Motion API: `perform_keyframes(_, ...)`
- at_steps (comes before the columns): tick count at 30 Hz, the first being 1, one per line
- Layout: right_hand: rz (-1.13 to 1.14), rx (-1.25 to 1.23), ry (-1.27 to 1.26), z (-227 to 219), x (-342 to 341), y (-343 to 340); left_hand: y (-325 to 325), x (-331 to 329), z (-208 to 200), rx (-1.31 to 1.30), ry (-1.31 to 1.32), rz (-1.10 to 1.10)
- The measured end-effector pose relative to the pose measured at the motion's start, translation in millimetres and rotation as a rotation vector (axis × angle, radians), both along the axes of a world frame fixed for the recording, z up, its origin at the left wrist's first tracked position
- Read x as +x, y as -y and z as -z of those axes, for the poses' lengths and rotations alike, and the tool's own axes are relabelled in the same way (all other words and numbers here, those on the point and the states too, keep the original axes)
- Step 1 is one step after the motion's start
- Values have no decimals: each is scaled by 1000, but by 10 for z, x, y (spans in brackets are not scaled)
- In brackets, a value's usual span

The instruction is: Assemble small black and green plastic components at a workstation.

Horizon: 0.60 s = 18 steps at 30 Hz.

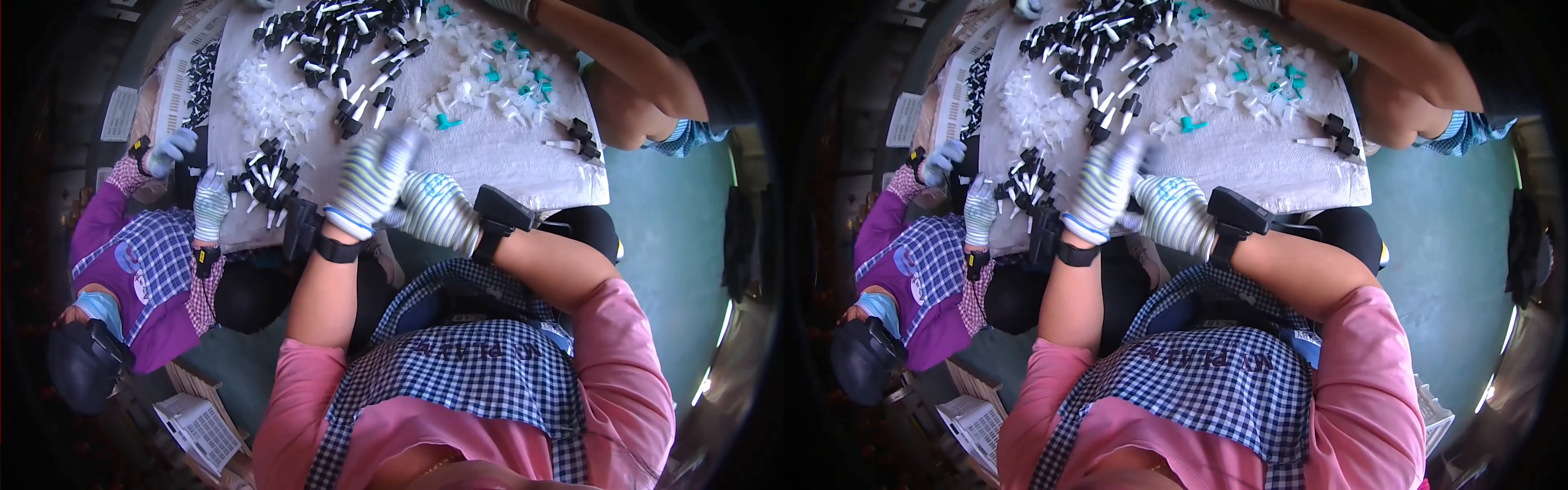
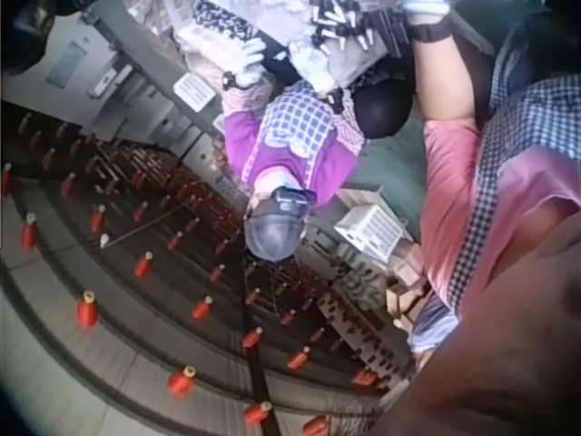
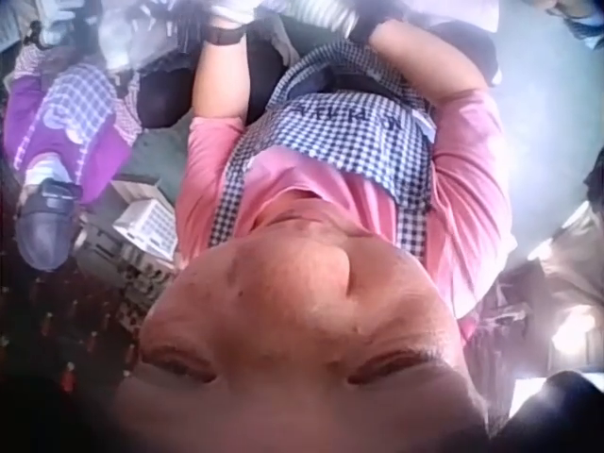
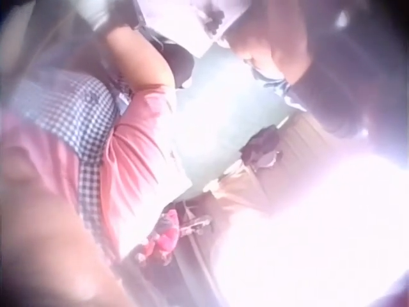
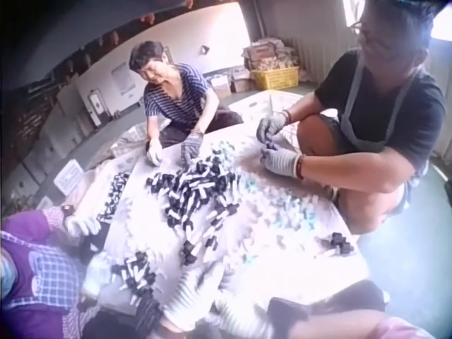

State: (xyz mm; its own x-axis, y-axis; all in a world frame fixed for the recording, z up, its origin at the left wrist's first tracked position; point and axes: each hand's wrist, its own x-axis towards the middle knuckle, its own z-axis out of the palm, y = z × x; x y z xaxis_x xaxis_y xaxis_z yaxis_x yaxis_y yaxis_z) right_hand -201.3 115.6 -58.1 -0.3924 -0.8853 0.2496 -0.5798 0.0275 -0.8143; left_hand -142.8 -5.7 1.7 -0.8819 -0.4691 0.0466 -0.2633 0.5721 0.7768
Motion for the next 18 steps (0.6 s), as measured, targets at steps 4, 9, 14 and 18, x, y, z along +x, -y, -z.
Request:
perform_keyframes(4,28,138,75,-221,-35,-44,230,-168,27,-129,-22,-204)
perform_keyframes(9,60,48,36,-200,-164,-32,386,-413,213,-597,-31,-131)
perform_keyframes(14,66,74,249,-194,-252,15,474,-482,343,-687,72,-69)
perform_keyframes(18,219,-22,611,-200,-313,65,525,-430,305,-504,46,-108)
